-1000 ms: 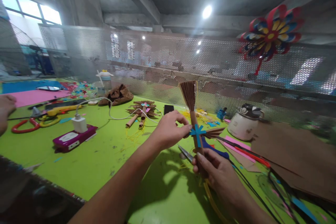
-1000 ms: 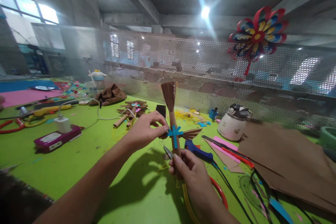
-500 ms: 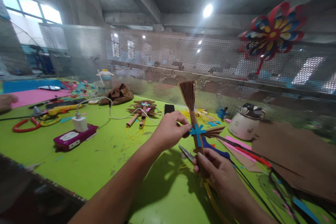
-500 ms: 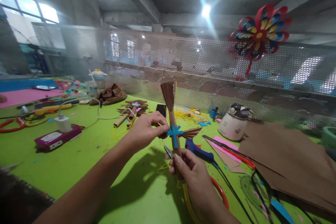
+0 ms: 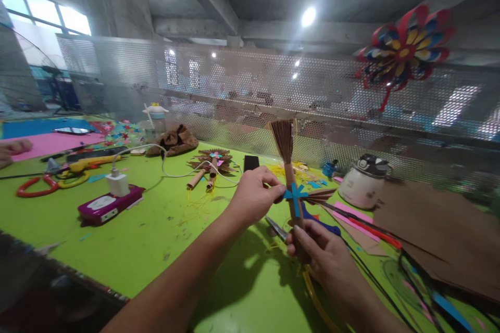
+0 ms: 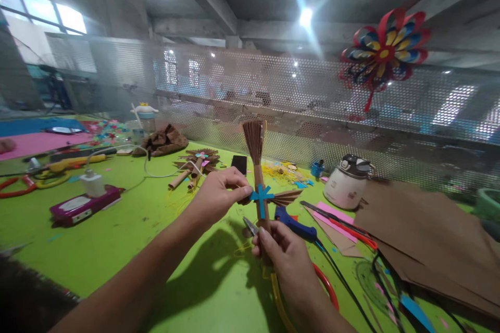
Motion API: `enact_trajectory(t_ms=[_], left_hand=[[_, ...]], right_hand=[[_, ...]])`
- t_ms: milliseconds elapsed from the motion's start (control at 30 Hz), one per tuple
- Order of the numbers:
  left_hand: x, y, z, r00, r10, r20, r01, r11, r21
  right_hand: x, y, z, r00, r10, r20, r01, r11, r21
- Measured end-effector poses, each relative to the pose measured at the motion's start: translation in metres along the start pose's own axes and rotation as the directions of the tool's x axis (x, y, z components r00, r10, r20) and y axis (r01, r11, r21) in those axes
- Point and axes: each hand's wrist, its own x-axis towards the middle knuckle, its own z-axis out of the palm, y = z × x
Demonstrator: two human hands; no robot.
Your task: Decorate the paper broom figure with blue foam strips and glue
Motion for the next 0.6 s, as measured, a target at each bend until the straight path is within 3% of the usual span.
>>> enact_trajectory(t_ms=[600], left_hand=[[0.0026,-0.0054,0.0049,0.999,-0.02,-0.043,0.023,0.998,0.056]], right_hand=[[0.0021,-0.0005,-0.0001,1.0,-0.012,-0.026,0.011,0.999,-0.036]])
